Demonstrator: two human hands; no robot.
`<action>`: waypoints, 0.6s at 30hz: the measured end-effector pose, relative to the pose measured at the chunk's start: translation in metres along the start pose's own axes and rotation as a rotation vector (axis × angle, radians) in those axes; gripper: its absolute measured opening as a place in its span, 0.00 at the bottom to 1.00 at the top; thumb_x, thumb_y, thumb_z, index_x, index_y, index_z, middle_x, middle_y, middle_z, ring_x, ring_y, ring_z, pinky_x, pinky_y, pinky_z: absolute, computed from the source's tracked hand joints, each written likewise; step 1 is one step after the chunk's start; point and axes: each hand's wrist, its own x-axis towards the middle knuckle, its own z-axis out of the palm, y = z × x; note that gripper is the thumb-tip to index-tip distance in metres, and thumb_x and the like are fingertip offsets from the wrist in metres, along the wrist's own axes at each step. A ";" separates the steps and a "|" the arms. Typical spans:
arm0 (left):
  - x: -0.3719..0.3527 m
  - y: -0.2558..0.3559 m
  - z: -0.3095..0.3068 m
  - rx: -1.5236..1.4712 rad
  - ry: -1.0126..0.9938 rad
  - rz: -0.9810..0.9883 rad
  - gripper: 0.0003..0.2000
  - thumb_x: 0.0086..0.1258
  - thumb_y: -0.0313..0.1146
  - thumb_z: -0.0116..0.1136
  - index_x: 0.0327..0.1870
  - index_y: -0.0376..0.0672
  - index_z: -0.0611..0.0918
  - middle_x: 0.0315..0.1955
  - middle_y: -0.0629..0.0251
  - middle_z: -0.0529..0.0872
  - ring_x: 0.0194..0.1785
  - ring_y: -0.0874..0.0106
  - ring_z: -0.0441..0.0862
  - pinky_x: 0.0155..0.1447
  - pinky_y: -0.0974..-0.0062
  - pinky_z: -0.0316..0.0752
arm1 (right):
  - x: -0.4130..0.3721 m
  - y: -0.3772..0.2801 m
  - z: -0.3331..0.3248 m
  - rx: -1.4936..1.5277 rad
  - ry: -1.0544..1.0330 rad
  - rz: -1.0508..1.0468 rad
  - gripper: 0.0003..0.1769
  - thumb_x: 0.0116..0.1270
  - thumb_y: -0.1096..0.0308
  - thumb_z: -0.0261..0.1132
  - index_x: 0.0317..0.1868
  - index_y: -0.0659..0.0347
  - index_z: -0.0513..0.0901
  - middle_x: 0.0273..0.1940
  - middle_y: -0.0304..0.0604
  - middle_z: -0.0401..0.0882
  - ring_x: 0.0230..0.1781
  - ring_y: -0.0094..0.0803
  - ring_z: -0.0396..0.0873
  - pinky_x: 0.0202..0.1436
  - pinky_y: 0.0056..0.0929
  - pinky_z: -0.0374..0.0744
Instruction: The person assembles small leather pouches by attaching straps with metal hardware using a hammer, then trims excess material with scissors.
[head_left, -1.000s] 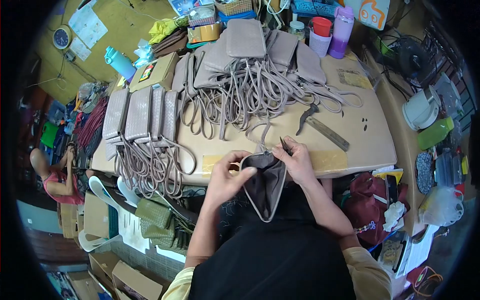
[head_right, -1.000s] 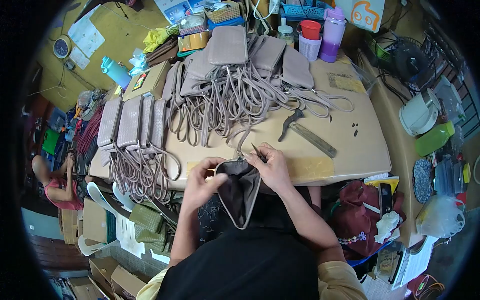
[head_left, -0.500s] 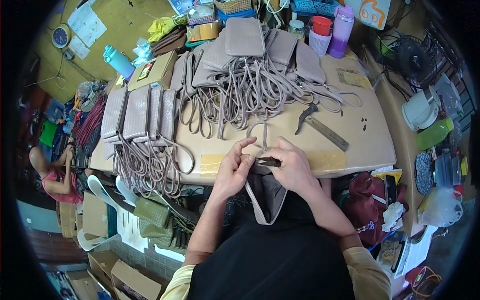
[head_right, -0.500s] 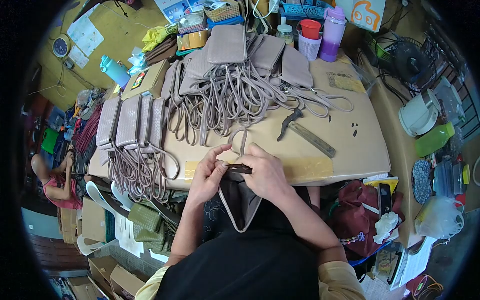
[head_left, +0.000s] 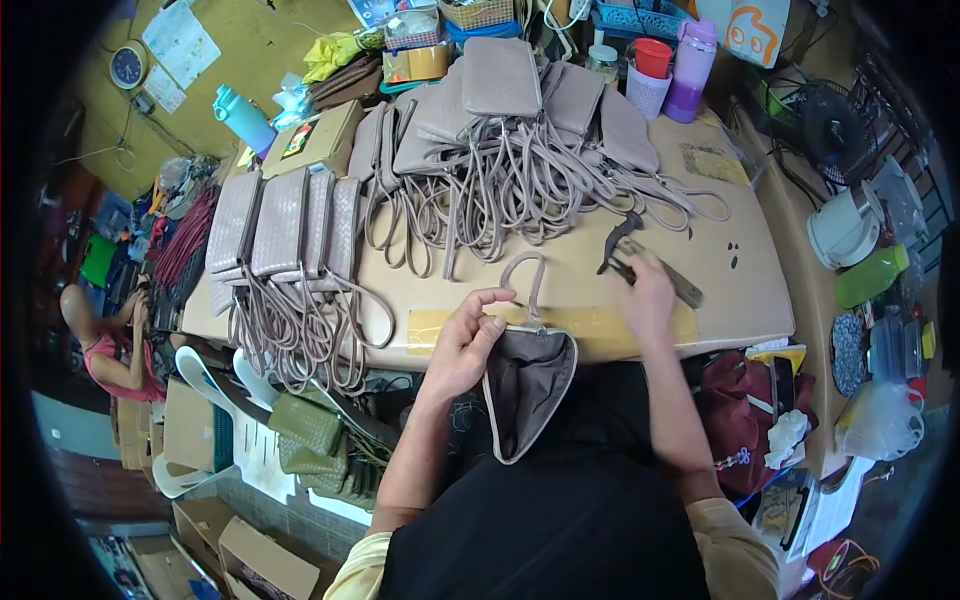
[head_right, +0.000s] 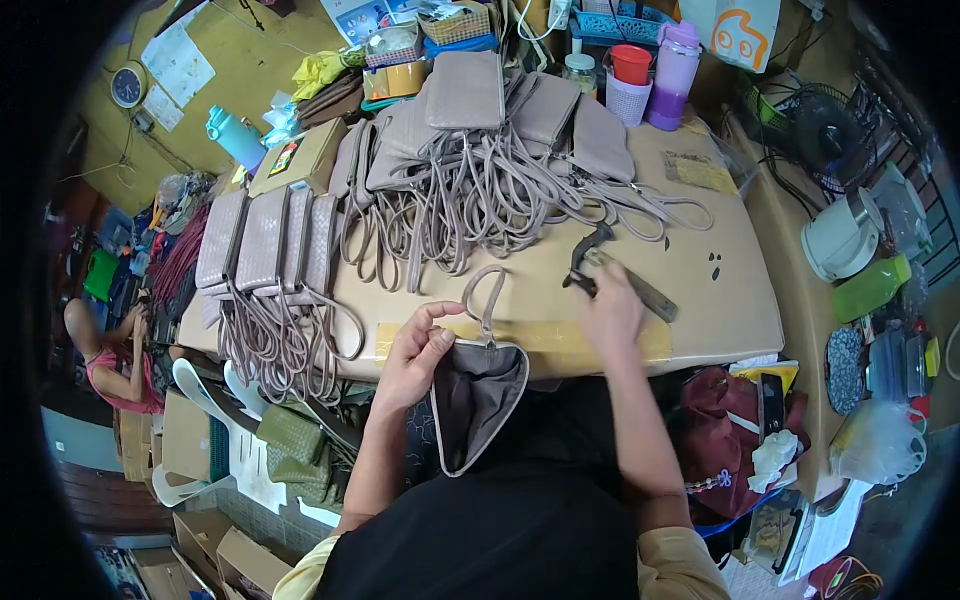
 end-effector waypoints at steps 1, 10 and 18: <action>-0.001 -0.001 0.001 -0.007 0.015 0.004 0.16 0.75 0.32 0.52 0.60 0.39 0.73 0.24 0.83 0.66 0.29 0.88 0.60 0.37 0.88 0.55 | 0.004 0.006 -0.007 -0.122 0.000 -0.010 0.12 0.53 0.74 0.66 0.39 0.62 0.79 0.37 0.51 0.79 0.41 0.54 0.78 0.42 0.45 0.77; 0.000 -0.004 -0.001 -0.061 0.081 0.039 0.15 0.75 0.30 0.50 0.61 0.38 0.73 0.22 0.83 0.64 0.27 0.88 0.58 0.33 0.87 0.53 | 0.034 0.014 -0.020 -0.104 -0.168 -0.028 0.13 0.57 0.69 0.68 0.43 0.59 0.78 0.41 0.50 0.78 0.41 0.52 0.79 0.44 0.47 0.76; -0.004 0.010 -0.001 0.172 0.067 0.128 0.15 0.76 0.31 0.51 0.61 0.40 0.72 0.22 0.81 0.64 0.27 0.87 0.59 0.33 0.87 0.56 | 0.009 -0.036 -0.033 0.031 -0.292 -0.235 0.24 0.55 0.66 0.71 0.54 0.56 0.78 0.53 0.51 0.73 0.58 0.47 0.71 0.63 0.44 0.65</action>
